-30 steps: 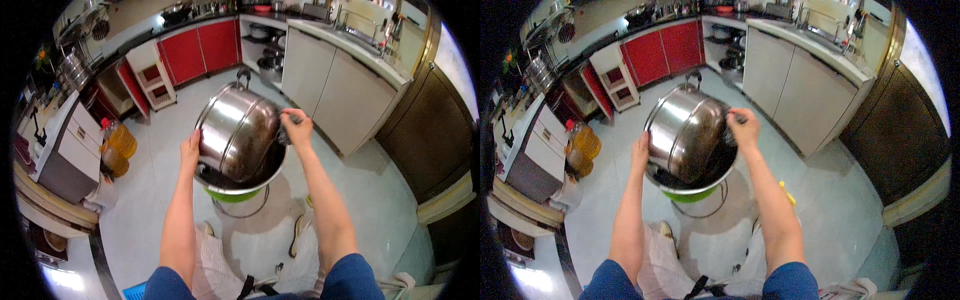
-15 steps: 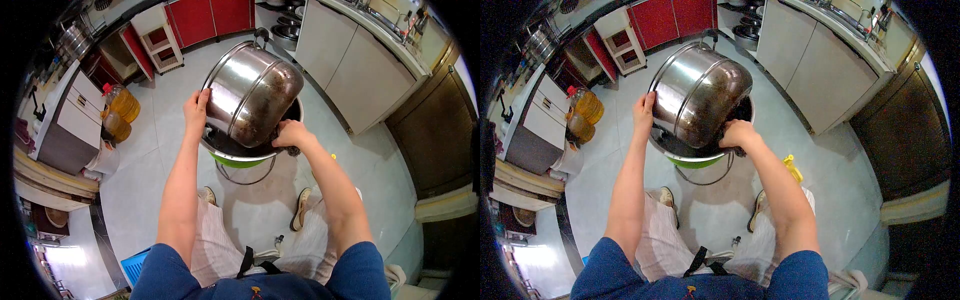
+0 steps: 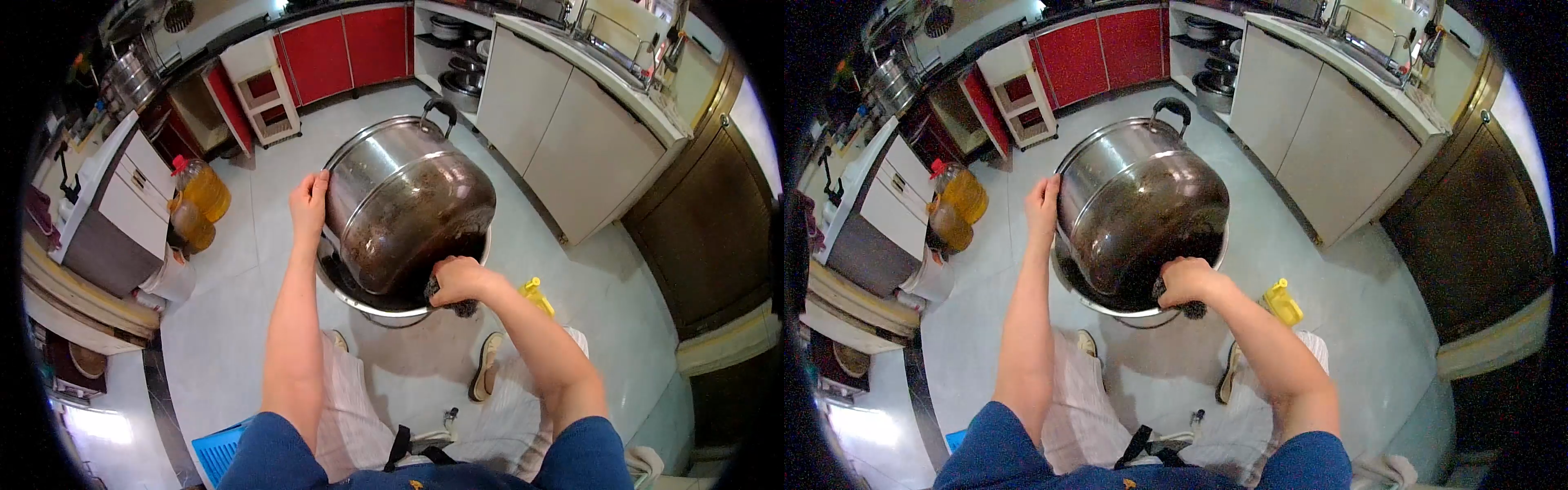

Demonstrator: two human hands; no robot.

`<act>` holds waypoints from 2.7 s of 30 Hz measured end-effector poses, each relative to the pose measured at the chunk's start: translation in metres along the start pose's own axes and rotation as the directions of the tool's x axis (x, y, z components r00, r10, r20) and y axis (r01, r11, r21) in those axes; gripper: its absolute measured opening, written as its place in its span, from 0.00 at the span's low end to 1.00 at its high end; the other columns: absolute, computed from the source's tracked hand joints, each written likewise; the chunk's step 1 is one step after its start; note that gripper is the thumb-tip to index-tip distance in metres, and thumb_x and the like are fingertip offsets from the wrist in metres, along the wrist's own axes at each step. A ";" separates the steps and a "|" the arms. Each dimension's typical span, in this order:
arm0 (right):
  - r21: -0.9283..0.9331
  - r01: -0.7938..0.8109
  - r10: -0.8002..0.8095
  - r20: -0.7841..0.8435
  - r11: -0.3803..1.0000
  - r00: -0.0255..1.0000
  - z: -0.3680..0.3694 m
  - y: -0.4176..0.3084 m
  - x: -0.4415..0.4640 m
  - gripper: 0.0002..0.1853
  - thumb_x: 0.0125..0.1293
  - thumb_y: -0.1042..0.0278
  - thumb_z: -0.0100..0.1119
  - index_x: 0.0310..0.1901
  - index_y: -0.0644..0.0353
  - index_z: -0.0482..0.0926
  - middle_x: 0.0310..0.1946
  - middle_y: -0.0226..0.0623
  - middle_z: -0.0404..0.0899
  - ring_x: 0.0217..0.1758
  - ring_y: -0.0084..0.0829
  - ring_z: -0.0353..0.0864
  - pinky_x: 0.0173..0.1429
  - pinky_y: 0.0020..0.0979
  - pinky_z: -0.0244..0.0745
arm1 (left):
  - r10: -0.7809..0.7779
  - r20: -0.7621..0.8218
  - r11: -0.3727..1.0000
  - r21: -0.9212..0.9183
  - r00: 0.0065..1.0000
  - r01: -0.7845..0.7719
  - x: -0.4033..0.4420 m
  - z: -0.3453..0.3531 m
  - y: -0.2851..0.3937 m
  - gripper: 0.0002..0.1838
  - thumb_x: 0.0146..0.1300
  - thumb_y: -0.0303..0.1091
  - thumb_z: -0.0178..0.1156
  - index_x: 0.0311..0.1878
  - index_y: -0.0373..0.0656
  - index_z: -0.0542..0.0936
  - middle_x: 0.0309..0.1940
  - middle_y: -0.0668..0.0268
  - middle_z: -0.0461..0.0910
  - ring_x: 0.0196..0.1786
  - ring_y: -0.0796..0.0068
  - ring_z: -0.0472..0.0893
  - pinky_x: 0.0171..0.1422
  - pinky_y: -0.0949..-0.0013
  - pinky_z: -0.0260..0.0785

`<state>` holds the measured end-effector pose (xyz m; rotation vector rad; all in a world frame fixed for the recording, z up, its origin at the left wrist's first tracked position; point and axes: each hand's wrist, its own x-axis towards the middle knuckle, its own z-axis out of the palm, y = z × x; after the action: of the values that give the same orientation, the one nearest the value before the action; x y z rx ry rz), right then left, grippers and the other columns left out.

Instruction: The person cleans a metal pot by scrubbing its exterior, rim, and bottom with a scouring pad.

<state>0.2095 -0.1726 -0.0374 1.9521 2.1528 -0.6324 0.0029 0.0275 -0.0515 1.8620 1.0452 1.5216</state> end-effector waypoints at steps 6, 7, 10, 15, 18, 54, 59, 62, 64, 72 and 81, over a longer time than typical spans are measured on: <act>0.562 0.225 -0.165 -0.157 0.796 0.974 -0.074 0.026 -0.061 0.13 0.50 0.64 0.63 0.36 0.62 0.84 0.33 0.36 0.84 0.38 0.26 0.80 0.48 0.27 0.73 | -0.065 0.057 0.998 -0.013 0.996 0.066 0.008 0.005 -0.010 0.28 0.66 0.56 0.54 0.29 0.34 0.74 0.17 0.67 0.65 0.26 0.77 0.62 0.30 0.69 0.59; 0.579 0.312 -0.190 -0.263 0.753 0.946 -0.083 0.034 -0.067 0.13 0.51 0.66 0.64 0.36 0.63 0.84 0.33 0.36 0.83 0.39 0.26 0.80 0.49 0.28 0.73 | -0.078 0.094 0.997 0.014 0.992 0.077 0.008 0.003 -0.010 0.29 0.66 0.57 0.53 0.29 0.34 0.74 0.17 0.66 0.65 0.26 0.76 0.62 0.31 0.68 0.60; 0.603 0.471 -0.052 -0.579 0.644 0.813 -0.101 0.034 -0.077 0.10 0.52 0.67 0.66 0.34 0.64 0.84 0.31 0.34 0.82 0.37 0.24 0.79 0.48 0.26 0.72 | -0.075 0.101 0.991 0.114 0.992 0.064 0.010 0.002 -0.013 0.32 0.65 0.61 0.52 0.30 0.33 0.76 0.17 0.63 0.69 0.26 0.75 0.66 0.32 0.65 0.63; 0.386 0.523 0.234 -0.913 0.760 0.334 -0.091 0.025 -0.030 0.09 0.51 0.68 0.69 0.33 0.62 0.83 0.34 0.36 0.81 0.42 0.33 0.79 0.49 0.32 0.72 | -0.053 0.033 0.997 0.057 0.998 0.051 0.006 0.006 -0.005 0.35 0.64 0.64 0.50 0.33 0.34 0.80 0.21 0.55 0.76 0.28 0.71 0.73 0.37 0.63 0.67; 0.084 0.284 0.025 -0.978 0.955 0.206 -0.079 0.003 -0.014 0.12 0.48 0.67 0.69 0.35 0.60 0.83 0.39 0.35 0.80 0.47 0.38 0.77 0.50 0.36 0.72 | -0.100 0.067 0.990 0.104 0.993 0.092 0.008 0.005 -0.006 0.35 0.64 0.65 0.49 0.35 0.35 0.81 0.24 0.51 0.78 0.30 0.65 0.76 0.39 0.63 0.68; -0.070 0.235 -0.089 -0.994 0.970 0.071 -0.079 0.000 -0.003 0.12 0.43 0.80 0.63 0.33 0.57 0.81 0.36 0.33 0.80 0.40 0.40 0.77 0.44 0.38 0.74 | -0.086 0.046 0.983 0.168 0.995 0.077 -0.001 0.016 0.002 0.36 0.63 0.66 0.47 0.31 0.36 0.80 0.25 0.47 0.78 0.32 0.45 0.77 0.38 0.55 0.67; -0.341 0.246 -0.404 -0.869 0.907 0.285 -0.048 -0.058 -0.011 0.19 0.33 0.81 0.62 0.32 0.50 0.82 0.37 0.27 0.80 0.46 0.35 0.77 0.46 0.33 0.72 | -0.161 0.061 0.983 0.097 0.985 0.155 -0.001 0.011 0.014 0.36 0.63 0.66 0.46 0.30 0.35 0.79 0.25 0.46 0.77 0.32 0.44 0.76 0.38 0.55 0.67; -0.299 0.255 -0.368 -0.883 0.919 0.292 -0.059 -0.044 -0.012 0.17 0.35 0.80 0.62 0.31 0.52 0.83 0.37 0.26 0.80 0.46 0.36 0.77 0.47 0.35 0.74 | -0.134 0.164 0.970 0.222 0.977 0.095 0.007 0.010 0.003 0.36 0.63 0.66 0.47 0.30 0.35 0.79 0.24 0.46 0.77 0.32 0.44 0.76 0.37 0.54 0.66; -0.213 0.216 -0.236 -0.968 0.953 0.090 -0.075 -0.006 -0.002 0.14 0.40 0.79 0.64 0.32 0.54 0.82 0.36 0.30 0.81 0.44 0.38 0.78 0.48 0.37 0.74 | -0.086 0.089 0.988 0.138 0.992 0.073 0.002 0.014 0.005 0.37 0.63 0.67 0.46 0.29 0.35 0.78 0.23 0.46 0.76 0.31 0.43 0.76 0.36 0.54 0.66; -0.310 0.268 -0.368 -0.908 0.912 0.203 -0.052 -0.031 -0.018 0.14 0.43 0.77 0.66 0.36 0.55 0.82 0.35 0.33 0.81 0.43 0.38 0.78 0.47 0.38 0.73 | -0.088 0.087 0.989 0.123 0.992 0.077 0.004 0.015 -0.002 0.38 0.63 0.68 0.44 0.30 0.36 0.79 0.24 0.46 0.77 0.31 0.44 0.76 0.37 0.54 0.67; -0.408 0.225 -0.452 -0.868 0.885 0.206 -0.036 -0.045 -0.011 0.21 0.33 0.77 0.61 0.36 0.55 0.80 0.36 0.29 0.77 0.47 0.38 0.75 0.42 0.38 0.68 | -0.140 0.096 0.982 0.138 0.985 0.126 -0.001 0.010 0.008 0.37 0.62 0.68 0.46 0.30 0.36 0.79 0.24 0.47 0.77 0.30 0.45 0.76 0.37 0.56 0.67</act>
<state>0.1727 -0.1698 0.0076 1.8952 3.1528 1.1239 0.0141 0.0231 -0.0476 1.8965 1.2198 1.2914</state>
